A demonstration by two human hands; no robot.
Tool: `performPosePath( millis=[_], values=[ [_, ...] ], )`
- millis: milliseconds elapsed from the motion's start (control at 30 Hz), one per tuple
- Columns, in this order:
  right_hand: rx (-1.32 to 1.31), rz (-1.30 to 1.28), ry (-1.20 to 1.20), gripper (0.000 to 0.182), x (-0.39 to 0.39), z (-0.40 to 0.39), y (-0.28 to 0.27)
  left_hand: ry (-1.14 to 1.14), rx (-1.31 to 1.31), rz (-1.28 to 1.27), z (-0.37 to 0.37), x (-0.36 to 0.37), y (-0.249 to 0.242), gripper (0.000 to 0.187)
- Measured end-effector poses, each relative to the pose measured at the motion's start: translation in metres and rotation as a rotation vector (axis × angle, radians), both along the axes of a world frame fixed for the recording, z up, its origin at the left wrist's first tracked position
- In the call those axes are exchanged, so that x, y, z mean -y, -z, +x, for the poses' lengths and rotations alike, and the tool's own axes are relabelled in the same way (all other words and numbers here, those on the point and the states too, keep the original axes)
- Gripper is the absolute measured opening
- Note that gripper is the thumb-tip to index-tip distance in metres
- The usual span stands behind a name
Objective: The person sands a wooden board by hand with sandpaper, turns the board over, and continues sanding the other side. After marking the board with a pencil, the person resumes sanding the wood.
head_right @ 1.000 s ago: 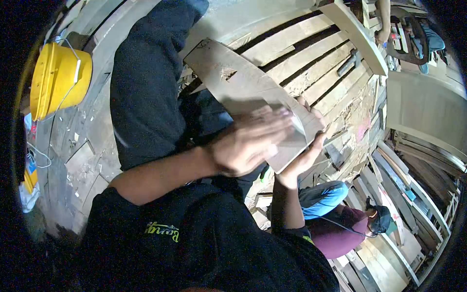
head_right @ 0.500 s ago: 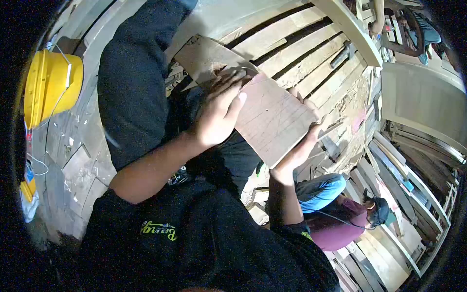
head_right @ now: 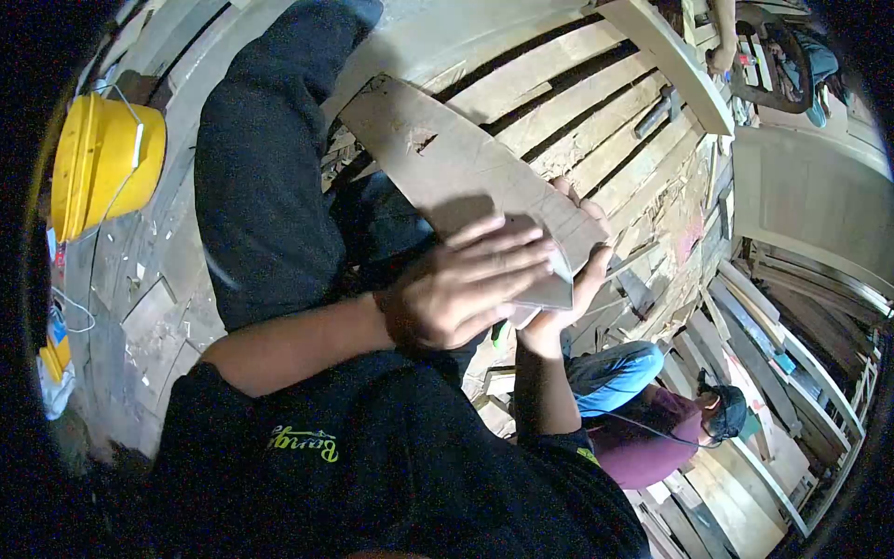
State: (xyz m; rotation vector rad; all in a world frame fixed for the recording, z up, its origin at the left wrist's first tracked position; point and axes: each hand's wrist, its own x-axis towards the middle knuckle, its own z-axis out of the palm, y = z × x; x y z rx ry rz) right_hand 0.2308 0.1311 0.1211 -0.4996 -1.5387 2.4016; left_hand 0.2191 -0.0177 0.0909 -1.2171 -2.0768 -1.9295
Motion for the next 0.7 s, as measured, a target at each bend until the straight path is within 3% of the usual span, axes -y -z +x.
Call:
performPosePath(
  millis=[67,100,133,200,267,700],
  values=[
    [-0.006,0.114,-0.015,0.054,0.004,-0.001,-0.004,-0.195,0.067,-0.097,-0.014,-0.006,0.016,0.041],
    [-0.009,0.253,0.000,0.053,0.003,-0.004,-0.004,-0.277,0.244,-0.035,-0.023,-0.008,0.021,0.040],
    [-0.031,0.238,-0.012,0.054,-0.001,-0.003,0.000,-0.171,0.653,0.028,-0.028,-0.002,0.020,0.039],
    [-0.035,0.164,-0.001,0.053,0.002,-0.004,0.000,-0.316,0.409,-0.052,-0.022,-0.003,0.023,0.039],
    [-0.067,0.194,-0.011,0.052,0.001,-0.004,0.003,-0.209,0.239,-0.134,-0.011,0.004,0.021,0.045],
    [-0.054,0.151,-0.010,0.052,-0.006,-0.001,0.007,-0.197,0.220,-0.108,-0.014,0.001,0.024,0.047]
  ],
)
